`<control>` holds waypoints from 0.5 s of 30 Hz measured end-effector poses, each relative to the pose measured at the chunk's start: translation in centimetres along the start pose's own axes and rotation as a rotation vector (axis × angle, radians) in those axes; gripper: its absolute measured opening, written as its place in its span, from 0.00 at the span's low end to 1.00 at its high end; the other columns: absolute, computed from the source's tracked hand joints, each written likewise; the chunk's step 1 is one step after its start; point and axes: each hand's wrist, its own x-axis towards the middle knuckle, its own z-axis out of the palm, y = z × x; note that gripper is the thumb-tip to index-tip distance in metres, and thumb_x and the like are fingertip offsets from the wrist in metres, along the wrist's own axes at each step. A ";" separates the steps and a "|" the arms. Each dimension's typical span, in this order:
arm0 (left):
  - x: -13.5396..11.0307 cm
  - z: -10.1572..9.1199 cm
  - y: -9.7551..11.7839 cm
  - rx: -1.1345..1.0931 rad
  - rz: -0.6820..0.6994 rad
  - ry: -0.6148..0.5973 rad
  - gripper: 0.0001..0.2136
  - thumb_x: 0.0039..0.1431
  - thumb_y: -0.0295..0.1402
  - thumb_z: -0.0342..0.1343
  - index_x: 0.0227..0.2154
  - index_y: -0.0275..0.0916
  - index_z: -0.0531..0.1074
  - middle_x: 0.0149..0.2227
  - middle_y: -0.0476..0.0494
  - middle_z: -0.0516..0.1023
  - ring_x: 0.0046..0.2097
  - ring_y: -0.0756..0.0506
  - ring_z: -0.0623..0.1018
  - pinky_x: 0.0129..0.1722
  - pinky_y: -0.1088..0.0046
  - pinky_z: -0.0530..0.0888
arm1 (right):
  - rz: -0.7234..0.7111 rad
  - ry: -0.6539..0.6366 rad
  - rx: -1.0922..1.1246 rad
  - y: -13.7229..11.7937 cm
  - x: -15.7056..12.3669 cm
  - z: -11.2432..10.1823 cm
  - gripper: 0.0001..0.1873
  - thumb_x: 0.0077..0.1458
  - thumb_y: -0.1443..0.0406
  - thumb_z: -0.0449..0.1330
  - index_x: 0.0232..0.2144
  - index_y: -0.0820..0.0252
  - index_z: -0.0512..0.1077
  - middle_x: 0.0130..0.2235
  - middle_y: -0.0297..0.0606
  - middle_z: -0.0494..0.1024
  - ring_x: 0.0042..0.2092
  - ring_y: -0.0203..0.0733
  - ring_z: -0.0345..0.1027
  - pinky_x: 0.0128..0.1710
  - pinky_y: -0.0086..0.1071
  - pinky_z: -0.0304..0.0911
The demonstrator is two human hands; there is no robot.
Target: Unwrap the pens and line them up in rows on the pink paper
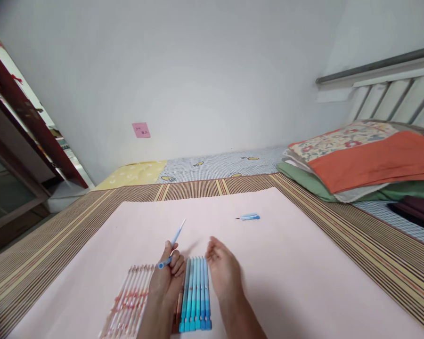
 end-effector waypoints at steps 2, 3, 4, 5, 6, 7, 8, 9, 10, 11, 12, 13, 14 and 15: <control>-0.1 0.1 -0.2 0.029 -0.014 0.017 0.17 0.59 0.43 0.67 0.30 0.31 0.75 0.14 0.61 0.54 0.15 0.58 0.54 0.13 0.82 0.50 | -0.029 0.236 0.063 -1.0 1.4 -1.5 0.07 0.47 0.68 0.66 0.32 0.59 0.76 0.39 0.39 0.78 0.41 0.37 0.76 0.42 0.29 0.76; -0.1 0.2 -0.3 0.042 -0.018 0.025 0.17 0.59 0.43 0.67 0.30 0.31 0.75 0.14 0.61 0.54 0.15 0.58 0.54 0.13 0.82 0.50 | -0.024 0.277 0.068 -1.5 1.9 -2.0 0.07 0.47 0.68 0.66 0.33 0.58 0.76 0.41 0.41 0.79 0.44 0.38 0.77 0.45 0.31 0.77; -0.2 0.2 -0.5 0.053 -0.021 0.031 0.17 0.58 0.43 0.67 0.30 0.31 0.75 0.14 0.61 0.54 0.15 0.58 0.54 0.13 0.82 0.50 | -0.024 0.265 0.059 -2.0 2.1 -2.4 0.08 0.47 0.69 0.65 0.33 0.58 0.76 0.43 0.42 0.80 0.47 0.40 0.77 0.48 0.33 0.76; -0.2 0.2 -0.6 0.061 -0.024 0.035 0.17 0.57 0.43 0.67 0.30 0.30 0.76 0.14 0.61 0.54 0.15 0.58 0.53 0.14 0.82 0.50 | -0.031 0.216 0.045 -2.3 2.2 -2.6 0.10 0.46 0.70 0.65 0.34 0.59 0.77 0.44 0.43 0.80 0.49 0.42 0.77 0.52 0.35 0.75; -0.3 0.2 -0.7 0.069 -0.027 0.039 0.18 0.56 0.43 0.68 0.30 0.30 0.75 0.15 0.61 0.54 0.15 0.58 0.53 0.14 0.82 0.50 | -0.044 0.159 0.031 -2.6 2.1 -2.6 0.12 0.44 0.72 0.65 0.35 0.59 0.77 0.45 0.44 0.81 0.51 0.43 0.77 0.56 0.36 0.74; -0.4 0.2 -0.8 0.076 -0.029 0.041 0.18 0.55 0.44 0.69 0.30 0.30 0.75 0.15 0.61 0.54 0.15 0.59 0.53 0.14 0.82 0.50 | -0.060 0.101 0.019 -2.7 2.0 -2.5 0.13 0.43 0.73 0.65 0.35 0.59 0.77 0.46 0.45 0.82 0.53 0.45 0.77 0.59 0.37 0.71; -0.4 0.2 -0.8 0.084 -0.031 0.042 0.19 0.55 0.44 0.69 0.30 0.30 0.75 0.15 0.61 0.54 0.15 0.59 0.53 0.14 0.82 0.50 | -0.074 0.054 0.007 -2.8 1.8 -2.2 0.14 0.42 0.73 0.66 0.36 0.60 0.78 0.46 0.45 0.82 0.54 0.46 0.76 0.61 0.38 0.69; -0.4 0.3 -0.8 0.094 -0.032 0.044 0.19 0.54 0.45 0.70 0.30 0.31 0.75 0.15 0.61 0.54 0.16 0.59 0.53 0.14 0.82 0.50 | -0.084 0.022 -0.005 -2.8 1.6 -1.9 0.15 0.42 0.72 0.68 0.37 0.61 0.78 0.46 0.46 0.83 0.54 0.47 0.76 0.63 0.39 0.67; -0.5 0.3 -0.8 0.104 -0.031 0.047 0.20 0.53 0.46 0.70 0.30 0.31 0.75 0.15 0.61 0.55 0.16 0.59 0.53 0.14 0.82 0.50 | -0.091 0.005 -0.018 -2.8 1.4 -1.6 0.15 0.42 0.71 0.70 0.37 0.61 0.78 0.45 0.46 0.83 0.54 0.48 0.77 0.64 0.40 0.66; -0.5 0.3 -0.8 0.114 -0.029 0.052 0.20 0.53 0.46 0.70 0.30 0.31 0.75 0.15 0.61 0.55 0.16 0.59 0.53 0.14 0.82 0.50 | -0.097 -0.007 -0.030 -2.7 1.2 -1.3 0.16 0.42 0.69 0.71 0.37 0.61 0.78 0.45 0.46 0.84 0.54 0.49 0.77 0.65 0.42 0.65; -0.5 0.4 -0.8 0.124 -0.028 0.058 0.21 0.52 0.47 0.71 0.30 0.31 0.75 0.15 0.61 0.55 0.16 0.59 0.53 0.14 0.83 0.50 | -0.103 -0.017 -0.043 -2.6 1.0 -1.0 0.17 0.42 0.68 0.73 0.37 0.62 0.78 0.45 0.46 0.84 0.54 0.50 0.77 0.65 0.43 0.64; -0.6 0.4 -0.8 0.133 -0.026 0.065 0.21 0.51 0.47 0.71 0.30 0.32 0.75 0.15 0.61 0.56 0.16 0.59 0.53 0.14 0.83 0.50 | -0.108 -0.028 -0.058 -2.6 0.8 -0.8 0.18 0.41 0.66 0.74 0.37 0.62 0.78 0.45 0.46 0.84 0.53 0.51 0.77 0.65 0.44 0.65; -0.6 0.5 -0.8 0.142 -0.023 0.070 0.22 0.50 0.48 0.71 0.30 0.32 0.75 0.15 0.61 0.56 0.15 0.59 0.53 0.14 0.83 0.50 | -0.113 -0.039 -0.076 -2.6 0.6 -0.6 0.20 0.40 0.64 0.76 0.38 0.62 0.78 0.44 0.46 0.84 0.53 0.51 0.78 0.64 0.46 0.65; -0.6 0.5 -0.9 0.151 -0.021 0.074 0.22 0.49 0.48 0.72 0.30 0.32 0.74 0.15 0.61 0.56 0.15 0.59 0.53 0.14 0.83 0.50 | -0.117 -0.052 -0.098 -2.6 0.4 -0.4 0.23 0.39 0.62 0.77 0.39 0.62 0.78 0.45 0.47 0.84 0.52 0.52 0.78 0.63 0.47 0.66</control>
